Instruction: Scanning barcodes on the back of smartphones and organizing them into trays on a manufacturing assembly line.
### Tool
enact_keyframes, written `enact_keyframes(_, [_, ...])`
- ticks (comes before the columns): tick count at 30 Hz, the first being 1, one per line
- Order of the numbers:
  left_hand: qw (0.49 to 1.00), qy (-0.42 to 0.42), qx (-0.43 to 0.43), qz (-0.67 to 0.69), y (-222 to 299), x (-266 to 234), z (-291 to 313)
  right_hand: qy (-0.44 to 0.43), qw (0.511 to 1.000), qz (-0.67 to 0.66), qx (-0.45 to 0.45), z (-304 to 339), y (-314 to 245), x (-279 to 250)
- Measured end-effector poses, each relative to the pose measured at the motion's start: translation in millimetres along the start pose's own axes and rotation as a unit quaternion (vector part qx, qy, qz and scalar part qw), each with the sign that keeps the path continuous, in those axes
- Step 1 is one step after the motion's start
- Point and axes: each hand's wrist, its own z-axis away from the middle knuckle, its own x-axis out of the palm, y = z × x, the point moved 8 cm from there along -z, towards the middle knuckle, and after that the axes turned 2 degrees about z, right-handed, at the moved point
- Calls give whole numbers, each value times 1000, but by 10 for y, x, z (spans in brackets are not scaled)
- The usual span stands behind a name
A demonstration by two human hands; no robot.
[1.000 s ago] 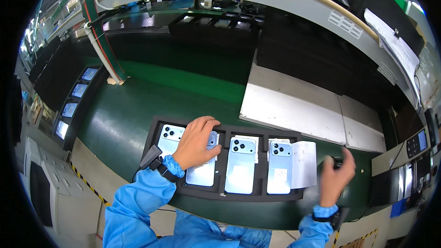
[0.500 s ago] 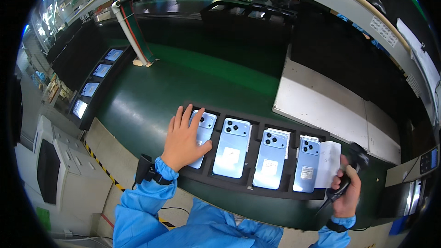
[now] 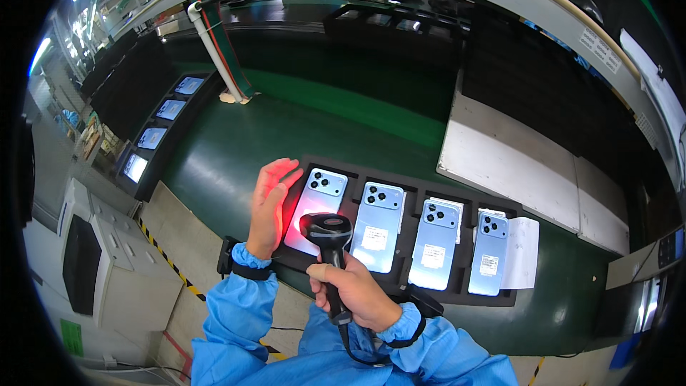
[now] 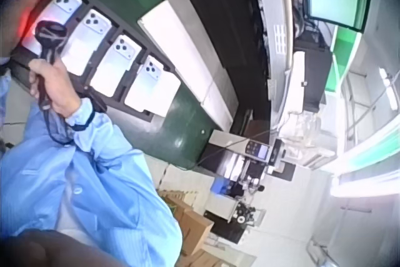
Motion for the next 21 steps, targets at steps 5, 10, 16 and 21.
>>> enact_keyframes(5, [996, -22, 26, -87, 84, 105, -2, -31, 998, 14, -47, 14, -76, -10])
enact_keyframes(10, [990, -22, 21, -138, 12, 79, 13, -41, 998, 24, -51, 83, -102, -85])
enact_keyframes(16, [848, 50, 94, -520, 108, 237, 91, 34, 992, 51, -113, 823, -372, -576])
enact_keyframes(21, [787, 2, 7, -617, -64, 329, 162, 280, 923, 157, -214, 1767, -630, -1567])
